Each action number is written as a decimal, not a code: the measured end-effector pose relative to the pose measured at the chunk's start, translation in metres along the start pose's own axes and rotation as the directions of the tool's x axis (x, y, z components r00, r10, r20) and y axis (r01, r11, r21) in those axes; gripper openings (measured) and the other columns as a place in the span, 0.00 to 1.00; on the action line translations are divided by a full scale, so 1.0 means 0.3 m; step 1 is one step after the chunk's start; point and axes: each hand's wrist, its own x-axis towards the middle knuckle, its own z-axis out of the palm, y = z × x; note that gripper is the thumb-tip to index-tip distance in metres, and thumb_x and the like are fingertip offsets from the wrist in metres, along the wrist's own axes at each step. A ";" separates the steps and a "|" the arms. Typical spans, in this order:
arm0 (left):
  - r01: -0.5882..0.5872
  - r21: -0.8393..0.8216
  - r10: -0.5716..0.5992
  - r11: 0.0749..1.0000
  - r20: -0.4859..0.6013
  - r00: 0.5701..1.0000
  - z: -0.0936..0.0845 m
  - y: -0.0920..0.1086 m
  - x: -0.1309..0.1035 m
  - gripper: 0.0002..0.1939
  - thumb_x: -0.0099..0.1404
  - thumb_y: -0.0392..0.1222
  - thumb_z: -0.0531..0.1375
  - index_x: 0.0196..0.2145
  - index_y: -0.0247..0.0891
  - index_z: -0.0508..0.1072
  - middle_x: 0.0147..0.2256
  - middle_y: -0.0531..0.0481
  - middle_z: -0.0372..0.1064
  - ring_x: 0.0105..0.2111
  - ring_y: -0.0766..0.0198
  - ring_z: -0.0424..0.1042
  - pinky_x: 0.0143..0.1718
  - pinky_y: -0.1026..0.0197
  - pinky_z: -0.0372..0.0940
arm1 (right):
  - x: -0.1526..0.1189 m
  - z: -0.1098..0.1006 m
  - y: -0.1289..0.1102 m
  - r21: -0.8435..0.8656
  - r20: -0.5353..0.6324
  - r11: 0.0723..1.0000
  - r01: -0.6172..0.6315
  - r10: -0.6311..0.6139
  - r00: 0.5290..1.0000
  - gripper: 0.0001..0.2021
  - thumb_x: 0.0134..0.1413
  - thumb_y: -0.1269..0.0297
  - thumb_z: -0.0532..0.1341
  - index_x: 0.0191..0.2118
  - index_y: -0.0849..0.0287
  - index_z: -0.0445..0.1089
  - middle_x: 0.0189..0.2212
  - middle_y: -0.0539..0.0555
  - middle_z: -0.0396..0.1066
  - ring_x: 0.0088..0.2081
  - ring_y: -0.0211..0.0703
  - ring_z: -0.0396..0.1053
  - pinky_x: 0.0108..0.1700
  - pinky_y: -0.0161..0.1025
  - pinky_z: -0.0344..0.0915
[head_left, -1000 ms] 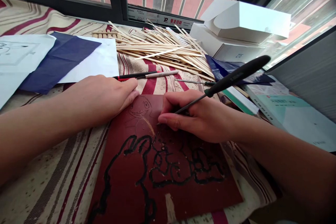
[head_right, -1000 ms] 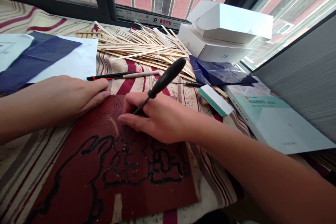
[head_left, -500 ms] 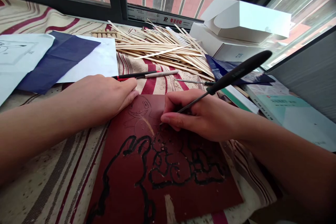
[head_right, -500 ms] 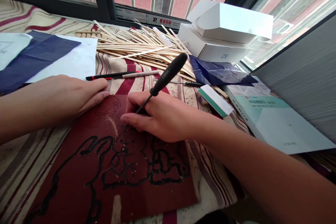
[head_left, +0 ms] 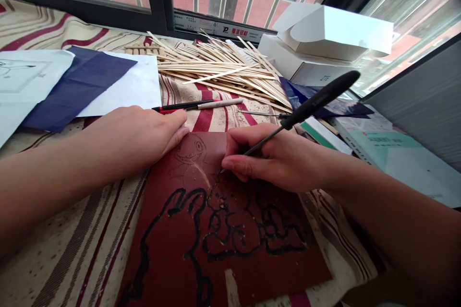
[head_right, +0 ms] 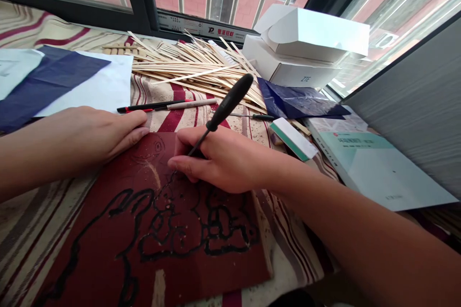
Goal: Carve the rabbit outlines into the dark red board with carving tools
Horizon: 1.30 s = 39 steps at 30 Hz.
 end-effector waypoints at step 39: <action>0.018 -0.034 -0.017 0.999 0.012 1.000 0.000 -0.003 -0.006 0.27 0.69 0.61 0.35 0.41 0.46 0.68 0.29 0.41 0.75 0.28 0.49 0.72 0.34 0.51 0.60 | -0.002 0.002 0.017 0.126 0.003 0.988 -0.090 0.090 0.996 0.12 0.64 0.62 0.66 0.31 0.60 0.67 0.23 0.47 0.71 0.24 0.33 0.69 0.27 0.31 0.64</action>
